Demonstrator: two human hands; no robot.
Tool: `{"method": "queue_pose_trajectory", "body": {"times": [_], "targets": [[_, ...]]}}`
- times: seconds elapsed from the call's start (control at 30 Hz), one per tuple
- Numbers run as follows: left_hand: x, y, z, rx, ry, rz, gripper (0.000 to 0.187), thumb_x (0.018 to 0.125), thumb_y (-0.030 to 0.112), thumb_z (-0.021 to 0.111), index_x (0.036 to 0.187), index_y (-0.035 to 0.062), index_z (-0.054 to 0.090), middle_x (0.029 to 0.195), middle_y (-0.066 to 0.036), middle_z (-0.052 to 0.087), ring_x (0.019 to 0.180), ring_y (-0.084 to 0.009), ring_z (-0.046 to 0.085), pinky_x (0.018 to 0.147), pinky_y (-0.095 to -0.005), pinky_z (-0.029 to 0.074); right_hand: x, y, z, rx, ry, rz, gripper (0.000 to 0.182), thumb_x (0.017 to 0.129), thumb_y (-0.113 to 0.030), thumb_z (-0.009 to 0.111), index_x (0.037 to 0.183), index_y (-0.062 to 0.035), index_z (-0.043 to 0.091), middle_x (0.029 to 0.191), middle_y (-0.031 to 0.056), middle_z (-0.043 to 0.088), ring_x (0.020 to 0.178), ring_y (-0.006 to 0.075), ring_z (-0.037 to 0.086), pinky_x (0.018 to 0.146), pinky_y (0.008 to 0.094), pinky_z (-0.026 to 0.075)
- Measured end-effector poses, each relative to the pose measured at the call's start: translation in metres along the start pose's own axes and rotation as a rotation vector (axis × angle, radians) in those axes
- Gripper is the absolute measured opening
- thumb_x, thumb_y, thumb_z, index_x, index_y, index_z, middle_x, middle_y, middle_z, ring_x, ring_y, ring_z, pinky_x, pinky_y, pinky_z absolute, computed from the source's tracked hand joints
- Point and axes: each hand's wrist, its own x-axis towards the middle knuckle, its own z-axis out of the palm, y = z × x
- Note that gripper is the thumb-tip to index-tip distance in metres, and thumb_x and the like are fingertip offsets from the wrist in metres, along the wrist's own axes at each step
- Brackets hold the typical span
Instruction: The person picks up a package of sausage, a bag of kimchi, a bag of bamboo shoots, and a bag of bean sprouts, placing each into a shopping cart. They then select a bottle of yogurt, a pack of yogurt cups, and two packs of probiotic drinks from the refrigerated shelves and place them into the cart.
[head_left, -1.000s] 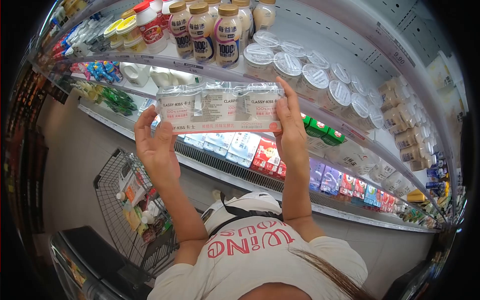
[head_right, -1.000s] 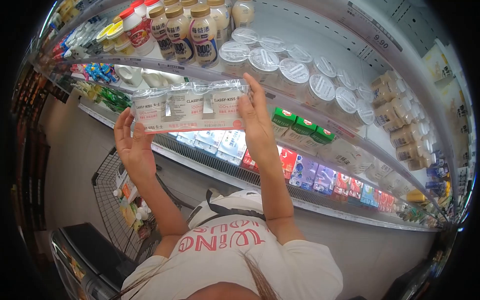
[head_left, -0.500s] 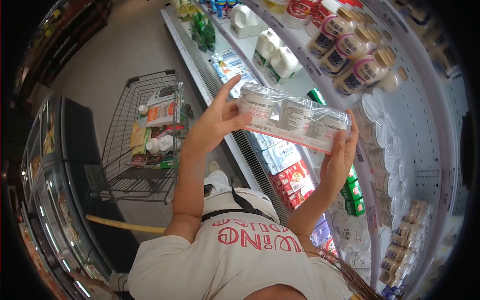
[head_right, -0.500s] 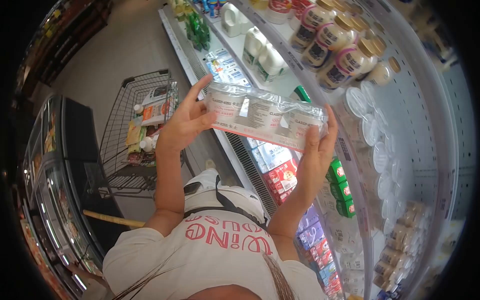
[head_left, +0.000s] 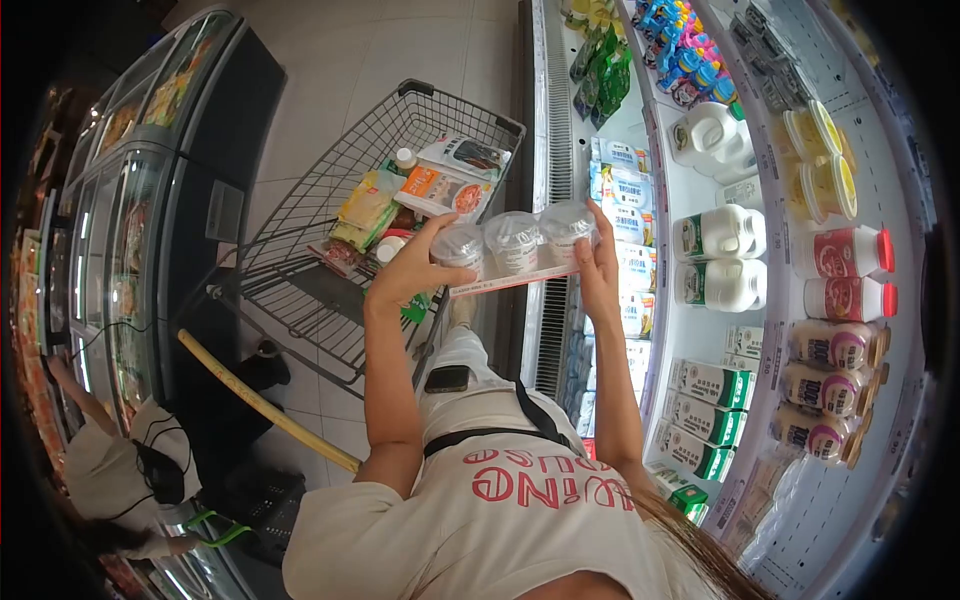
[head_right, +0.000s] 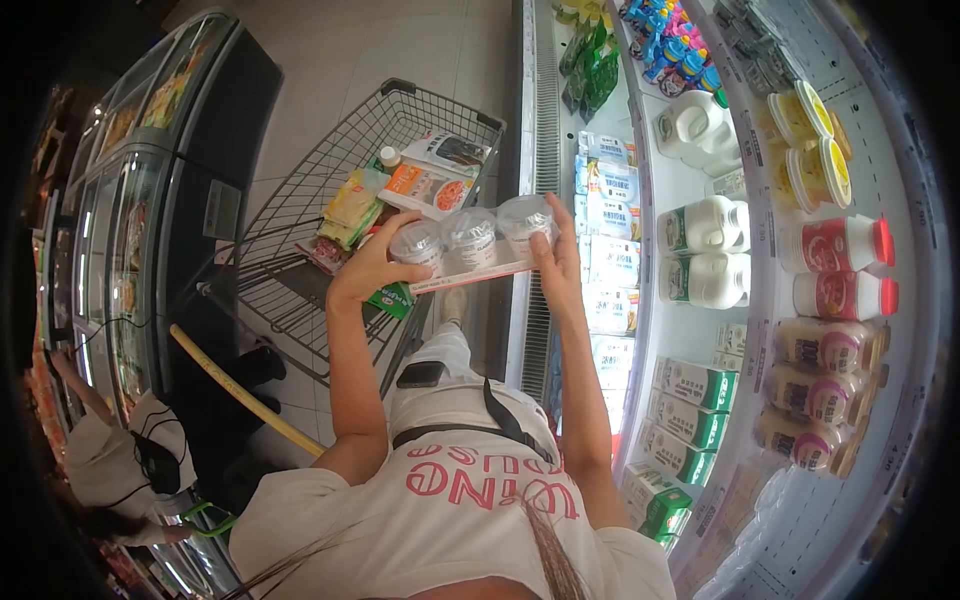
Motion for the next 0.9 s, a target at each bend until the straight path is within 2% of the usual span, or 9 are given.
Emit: {"method": "queue_pose_trajectory", "body": {"times": [0.07,0.13,0.27,0.3,0.33,0.43,0.5,0.7,0.9], "targets": [[0.007,-0.027,-0.040,-0.034,0.055,-0.086,0.078,0.065,0.000,0.079,0.133,0.0014,0.040,0.125,-0.011,0.051,0.114,-0.0200,0.050,0.095,-0.0297,0.041,0.046,0.028,0.033,0.035,-0.189,0.025,0.060,0.095,-0.029,0.053,0.143,-0.0024,0.030,0.143,0.0175,0.036,0.132,0.0263,0.036,0.109,0.0350,0.027],[0.010,-0.054,-0.065,-0.111,0.222,-0.036,0.073,0.065,0.004,0.080,0.128,-0.0002,0.044,0.119,-0.012,0.054,0.109,-0.0201,0.053,0.093,-0.0308,0.043,0.087,0.059,0.066,0.082,-0.341,0.095,0.068,0.093,-0.034,0.056,0.145,-0.0023,0.026,0.145,0.0210,0.032,0.135,0.0284,0.032,0.108,0.0363,0.027],[0.040,-0.090,-0.111,-0.131,0.536,0.013,0.069,0.066,0.002,0.079,0.126,-0.0009,0.045,0.116,-0.012,0.056,0.106,-0.0199,0.055,0.091,-0.0313,0.044,0.148,0.118,0.140,0.085,-0.318,0.082,0.077,0.092,-0.031,0.060,0.147,-0.0021,0.015,0.146,0.0228,0.028,0.136,0.0330,0.029,0.106,0.0392,0.032],[0.052,-0.098,-0.123,-0.122,0.601,0.005,0.066,0.068,0.002,0.078,0.124,-0.0009,0.044,0.115,-0.012,0.056,0.107,-0.0197,0.054,0.091,-0.0310,0.044,0.155,0.135,0.153,0.037,-0.312,0.132,0.075,0.092,-0.031,0.060,0.148,-0.0035,0.017,0.146,0.0217,0.030,0.131,0.0295,0.037,0.107,0.0381,0.031],[0.067,-0.111,-0.136,-0.058,0.658,0.049,0.066,0.068,0.002,0.077,0.124,-0.0009,0.044,0.115,-0.013,0.056,0.107,-0.0199,0.054,0.091,-0.0309,0.044,0.157,0.144,0.165,0.066,-0.312,0.178,0.072,0.092,-0.028,0.060,0.146,-0.0022,0.019,0.144,0.0221,0.032,0.128,0.0311,0.040,0.103,0.0379,0.036],[0.128,-0.125,-0.175,0.114,0.794,0.132,0.063,0.068,0.001,0.078,0.121,0.0011,0.043,0.116,-0.012,0.052,0.106,-0.0214,0.053,0.091,-0.0317,0.044,0.154,0.175,0.176,-0.320,-0.297,0.007,0.061,0.089,-0.019,0.061,0.138,0.0005,0.031,0.132,0.0236,0.043,0.117,0.0363,0.048,0.096,0.0428,0.041],[0.181,-0.163,-0.209,0.240,0.883,0.187,0.065,0.067,0.001,0.078,0.121,-0.0006,0.043,0.117,-0.015,0.052,0.108,-0.0234,0.052,0.095,-0.0338,0.041,0.149,0.188,0.172,-0.491,-0.297,-0.097,0.056,0.084,-0.016,0.062,0.132,0.0022,0.038,0.124,0.0237,0.048,0.111,0.0398,0.050,0.094,0.0476,0.041],[0.288,-0.257,-0.258,0.336,1.008,0.300,0.066,0.065,0.000,0.077,0.120,-0.0012,0.042,0.115,-0.018,0.048,0.110,-0.0316,0.049,0.097,-0.0383,0.038,0.116,0.199,0.169,-0.888,-0.356,-0.242,0.032,0.082,-0.009,0.058,0.113,-0.0030,0.053,0.117,0.0121,0.055,0.098,0.0305,0.055,0.082,0.0421,0.042],[0.310,-0.254,-0.259,0.581,1.015,0.339,0.065,0.067,-0.002,0.074,0.123,-0.0004,0.040,0.117,-0.022,0.046,0.111,-0.0408,0.047,0.095,-0.0432,0.039,0.087,0.203,0.160,-0.919,-0.433,-0.278,0.028,0.074,-0.008,0.062,0.102,-0.0057,0.058,0.106,0.0084,0.058,0.095,0.0274,0.056,0.081,0.0402,0.041]]}}
